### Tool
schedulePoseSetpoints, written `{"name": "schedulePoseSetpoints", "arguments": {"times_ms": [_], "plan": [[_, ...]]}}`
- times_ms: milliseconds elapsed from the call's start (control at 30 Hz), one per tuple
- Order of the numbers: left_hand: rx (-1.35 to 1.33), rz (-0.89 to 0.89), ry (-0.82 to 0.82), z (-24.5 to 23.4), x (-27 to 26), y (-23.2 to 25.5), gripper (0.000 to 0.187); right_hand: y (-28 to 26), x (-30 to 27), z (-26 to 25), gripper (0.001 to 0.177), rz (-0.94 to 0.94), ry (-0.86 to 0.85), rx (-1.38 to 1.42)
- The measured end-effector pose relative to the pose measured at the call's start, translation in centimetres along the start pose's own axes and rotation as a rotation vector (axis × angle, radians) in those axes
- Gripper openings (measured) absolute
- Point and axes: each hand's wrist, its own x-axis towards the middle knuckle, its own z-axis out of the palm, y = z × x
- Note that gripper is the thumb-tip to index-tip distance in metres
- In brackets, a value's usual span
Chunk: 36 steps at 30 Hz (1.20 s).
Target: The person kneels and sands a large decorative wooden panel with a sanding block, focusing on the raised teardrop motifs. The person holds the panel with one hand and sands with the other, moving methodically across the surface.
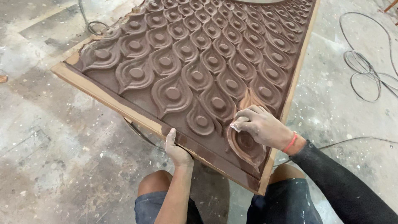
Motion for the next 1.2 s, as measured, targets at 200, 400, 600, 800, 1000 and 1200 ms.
{"name": "schedulePoseSetpoints", "arguments": {"times_ms": [200,400,600,800,1000,1200], "plan": [[0.001,0.025,-0.008,0.2,0.0,0.2,0.031,0.6,0.5,0.6,0.046,0.020,-0.162,-0.189],[0.062,-0.001,0.021,0.0,-0.3,0.2,0.032,0.9,1.1,0.7,0.042,-0.091,-0.156,-0.207],[0.005,0.016,0.022,0.8,-0.7,0.7,0.033,-0.2,1.4,0.6,0.030,-0.154,-0.064,-0.228],[-0.010,-0.017,0.006,0.6,0.0,0.4,0.033,-0.4,1.4,0.7,0.028,-0.095,-0.040,-0.196],[-0.052,-0.062,-0.042,0.0,0.2,-0.2,0.033,-0.1,1.2,0.9,0.031,-0.122,-0.056,-0.272],[0.025,0.006,0.022,0.7,-0.5,0.7,0.029,-0.4,2.1,1.6,0.023,-0.185,-0.019,-0.265]]}}
